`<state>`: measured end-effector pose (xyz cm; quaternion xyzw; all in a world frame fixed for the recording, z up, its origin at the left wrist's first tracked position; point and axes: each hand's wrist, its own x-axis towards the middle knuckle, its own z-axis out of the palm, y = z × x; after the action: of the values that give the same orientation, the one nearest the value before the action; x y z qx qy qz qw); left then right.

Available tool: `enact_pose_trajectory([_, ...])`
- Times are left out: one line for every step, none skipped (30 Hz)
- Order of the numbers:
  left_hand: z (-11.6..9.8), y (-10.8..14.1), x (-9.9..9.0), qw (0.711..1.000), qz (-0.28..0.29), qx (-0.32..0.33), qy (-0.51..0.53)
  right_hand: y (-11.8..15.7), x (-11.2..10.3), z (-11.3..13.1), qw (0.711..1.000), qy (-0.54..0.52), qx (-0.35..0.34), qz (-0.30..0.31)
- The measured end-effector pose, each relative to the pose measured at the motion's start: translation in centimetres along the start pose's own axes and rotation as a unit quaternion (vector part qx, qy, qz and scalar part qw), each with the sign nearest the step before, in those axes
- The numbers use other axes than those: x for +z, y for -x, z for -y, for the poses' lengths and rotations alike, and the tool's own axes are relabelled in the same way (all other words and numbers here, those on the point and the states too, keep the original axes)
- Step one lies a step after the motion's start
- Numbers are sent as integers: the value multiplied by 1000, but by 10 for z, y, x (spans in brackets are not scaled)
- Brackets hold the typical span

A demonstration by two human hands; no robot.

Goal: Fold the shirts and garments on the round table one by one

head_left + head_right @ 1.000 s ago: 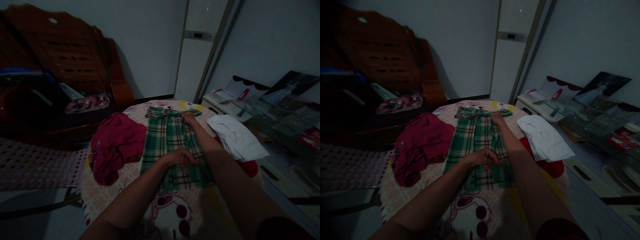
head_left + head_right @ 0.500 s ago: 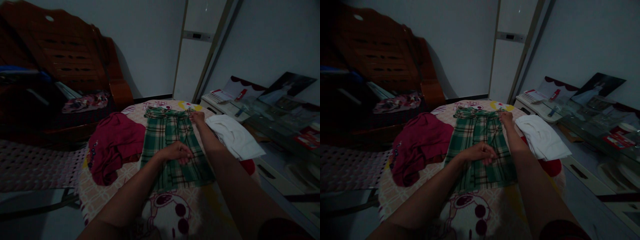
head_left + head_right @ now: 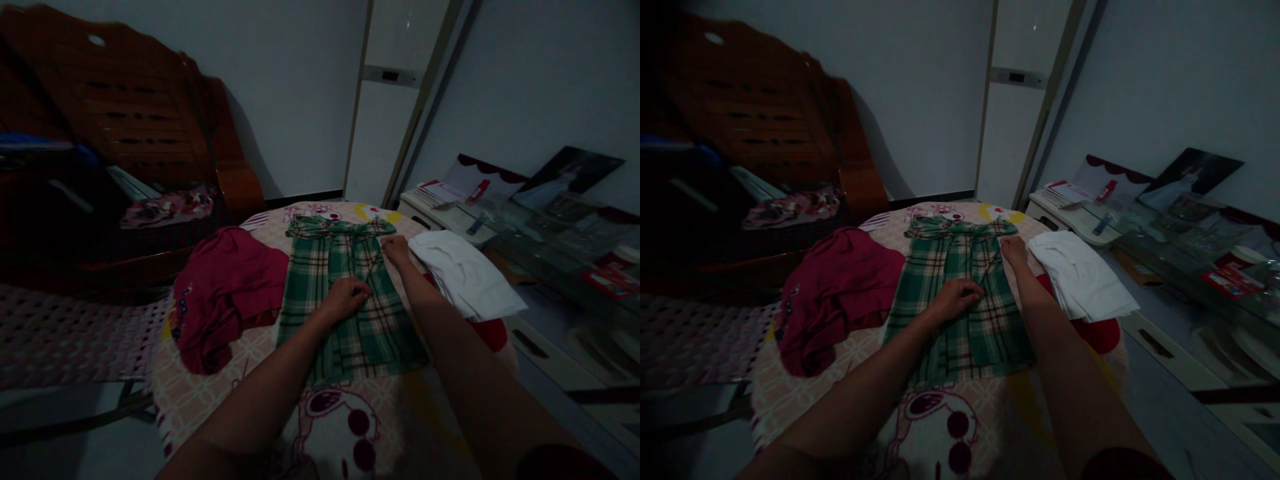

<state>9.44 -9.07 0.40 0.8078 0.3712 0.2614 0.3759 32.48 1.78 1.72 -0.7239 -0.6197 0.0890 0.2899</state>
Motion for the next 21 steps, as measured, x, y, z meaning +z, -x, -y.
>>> enact_pose_trajectory([0, 0, -2, 1000, -9, -1, -20, -2, 1, 2, 1000, 8, -5, 3])
enact_pose_trajectory([0, 0, -3, 999, -9, 0, -40, -5, 3, 4, 1000, 20, -12, 7])
enact_pose_trajectory([1, -1, -3, 998, -2, 2, -58, -8, 5, 6, 999, 39, -23, 14])
enact_pose_trajectory([1, -1, -3, 997, 9, 3, -74, -11, 8, 9, 997, 62, -35, 24])
enact_pose_trajectory([2, -1, -3, 996, 20, 3, -89, -15, 11, 12, 994, 88, -45, 38])
enact_pose_trajectory([3, -1, -2, 994, 29, 4, -102, -19, 15, 15, 991, 114, -53, 52])
enact_pose_trajectory([4, -1, -1, 993, 35, 4, -116, -24, 18, 18, 987, 138, -56, 66])
enact_pose_trajectory([4, -1, 0, 991, 40, 3, -128, -29, 21, 21, 983, 157, -59, 77])
enact_pose_trajectory([4, -1, 1, 990, 45, 2, -137, -34, 24, 24, 979, 171, -63, 85])
enact_pose_trajectory([3, -1, 1, 988, 49, 2, -143, -40, 26, 28, 977, 181, -70, 90])
enact_pose_trajectory([3, -1, 1, 988, 53, 1, -146, -46, 28, 32, 974, 189, -81, 93])
enact_pose_trajectory([2, -1, 1, 988, 56, -1, -146, -51, 30, 36, 971, 196, -95, 100])
enact_pose_trajectory([0, -1, 0, 988, 58, -3, -144, -55, 31, 40, 967, 201, -111, 110])
enact_pose_trajectory([-1, -1, -1, 988, 60, -5, -142, -58, 33, 44, 963, 204, -126, 124])
enact_pose_trajectory([-2, -1, -2, 988, 61, -8, -139, -61, 34, 48, 959, 205, -140, 137])
enact_pose_trajectory([-4, -1, -3, 989, 62, -10, -137, -62, 35, 50, 956, 203, -151, 147])
enact_pose_trajectory([-4, -1, -4, 989, 64, -11, -135, -62, 36, 53, 956, 199, -158, 148])
enact_pose_trajectory([-5, -1, -5, 989, 66, -11, -134, -62, 35, 54, 958, 195, -159, 139])
enact_pose_trajectory([-5, -1, -5, 989, 68, -11, -134, -61, 34, 55, 961, 191, -159, 124])
enact_pose_trajectory([-5, -1, -6, 988, 70, -12, -134, -60, 33, 55, 964, 188, -155, 104])
enact_pose_trajectory([-5, -2, -6, 988, 70, -11, -136, -58, 30, 54, 968, 186, -148, 84])
